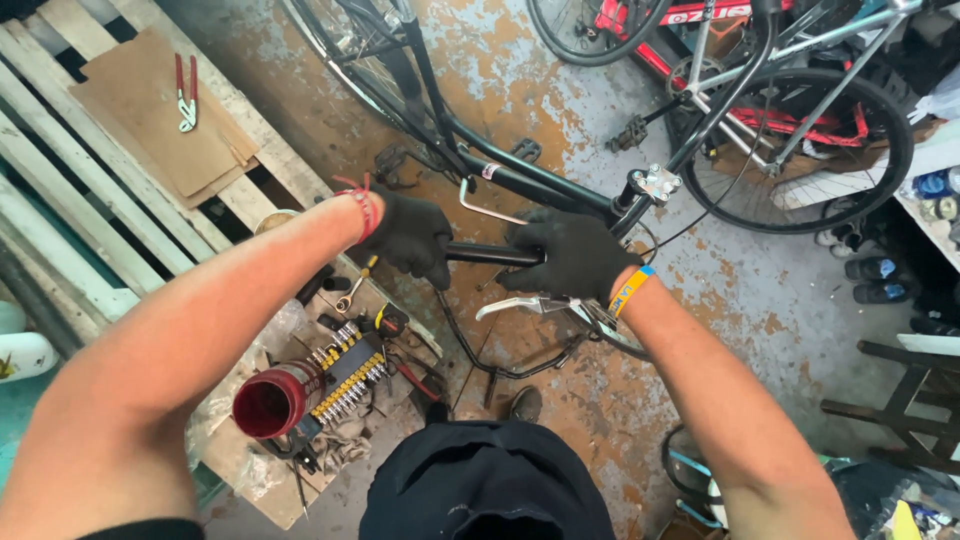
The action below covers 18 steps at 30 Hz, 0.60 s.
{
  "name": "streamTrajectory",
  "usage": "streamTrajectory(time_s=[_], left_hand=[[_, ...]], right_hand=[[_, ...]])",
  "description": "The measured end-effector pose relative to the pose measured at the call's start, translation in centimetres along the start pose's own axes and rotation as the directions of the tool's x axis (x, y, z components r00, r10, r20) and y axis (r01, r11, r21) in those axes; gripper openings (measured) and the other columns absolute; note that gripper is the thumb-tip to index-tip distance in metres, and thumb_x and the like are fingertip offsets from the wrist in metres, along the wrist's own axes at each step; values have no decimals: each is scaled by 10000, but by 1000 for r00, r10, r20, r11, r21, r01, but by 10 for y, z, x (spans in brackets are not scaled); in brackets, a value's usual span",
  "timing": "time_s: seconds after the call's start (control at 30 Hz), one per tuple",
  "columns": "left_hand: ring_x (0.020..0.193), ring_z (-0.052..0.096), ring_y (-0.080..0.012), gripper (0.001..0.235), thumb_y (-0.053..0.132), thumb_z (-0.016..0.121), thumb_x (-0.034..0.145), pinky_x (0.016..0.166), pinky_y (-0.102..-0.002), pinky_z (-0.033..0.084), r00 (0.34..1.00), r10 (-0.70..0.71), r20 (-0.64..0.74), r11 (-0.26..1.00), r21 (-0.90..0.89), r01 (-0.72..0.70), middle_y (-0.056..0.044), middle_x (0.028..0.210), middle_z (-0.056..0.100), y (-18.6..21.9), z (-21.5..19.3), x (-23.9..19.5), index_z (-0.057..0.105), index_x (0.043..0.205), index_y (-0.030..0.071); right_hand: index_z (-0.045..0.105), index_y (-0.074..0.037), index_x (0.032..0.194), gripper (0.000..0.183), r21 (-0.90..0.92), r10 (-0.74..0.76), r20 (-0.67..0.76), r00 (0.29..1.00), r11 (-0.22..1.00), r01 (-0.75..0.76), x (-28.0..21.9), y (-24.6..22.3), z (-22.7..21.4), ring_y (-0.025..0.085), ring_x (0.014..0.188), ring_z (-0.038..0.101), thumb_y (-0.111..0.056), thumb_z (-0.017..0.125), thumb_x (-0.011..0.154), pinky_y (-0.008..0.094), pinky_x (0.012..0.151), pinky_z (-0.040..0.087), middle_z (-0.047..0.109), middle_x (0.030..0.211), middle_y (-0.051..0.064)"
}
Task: The person installs a black handlebar grip onto a bicycle handlebar by sliding it into place and rotating it to secure it. They then use a hex key to tighten the bolt on the brake lever clamp to fix the grip's position.
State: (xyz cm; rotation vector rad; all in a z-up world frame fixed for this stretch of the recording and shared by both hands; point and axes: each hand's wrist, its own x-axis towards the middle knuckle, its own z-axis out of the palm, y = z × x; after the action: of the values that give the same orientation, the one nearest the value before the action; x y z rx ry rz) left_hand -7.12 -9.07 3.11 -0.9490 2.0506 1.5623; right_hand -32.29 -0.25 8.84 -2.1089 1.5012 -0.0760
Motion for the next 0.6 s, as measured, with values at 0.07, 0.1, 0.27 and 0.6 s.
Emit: streamTrajectory(time_s=[0.07,0.1,0.27,0.6], left_hand=[[607,737,-193,169,331,871,749,518,-290,558,995,-23,-99,986,164,39,-34,636,747,1,10,6,799,737,179],[633,739,-205,170,378,819,752,537,-329,565,977,-28,-210,943,318,95,-20,647,743,2,13,8,797,749,209],[634,694,-249,158,408,685,708,584,-450,514,708,284,-647,644,676,359,-3,626,664,-8,64,21,720,757,261],[558,731,-249,196,313,734,720,458,-380,577,991,-135,-7,975,174,135,-53,560,690,8,21,29,768,701,121]], right_hand=[[778,-292,919,426,-18,-10,-38,999,1000,10,-1,5,7,228,1034,740,-642,880,699,335,889,578,726,989,-58],[778,-301,894,422,-41,-30,-78,997,999,27,1,8,9,208,1024,742,-671,868,710,306,880,578,733,975,-71],[744,-279,820,349,-49,-95,-132,987,995,90,5,23,24,205,963,742,-626,776,827,313,853,586,730,926,-59],[696,-176,715,624,-119,-131,-206,970,987,108,5,23,36,297,857,730,-518,365,1119,348,775,580,719,815,57]])
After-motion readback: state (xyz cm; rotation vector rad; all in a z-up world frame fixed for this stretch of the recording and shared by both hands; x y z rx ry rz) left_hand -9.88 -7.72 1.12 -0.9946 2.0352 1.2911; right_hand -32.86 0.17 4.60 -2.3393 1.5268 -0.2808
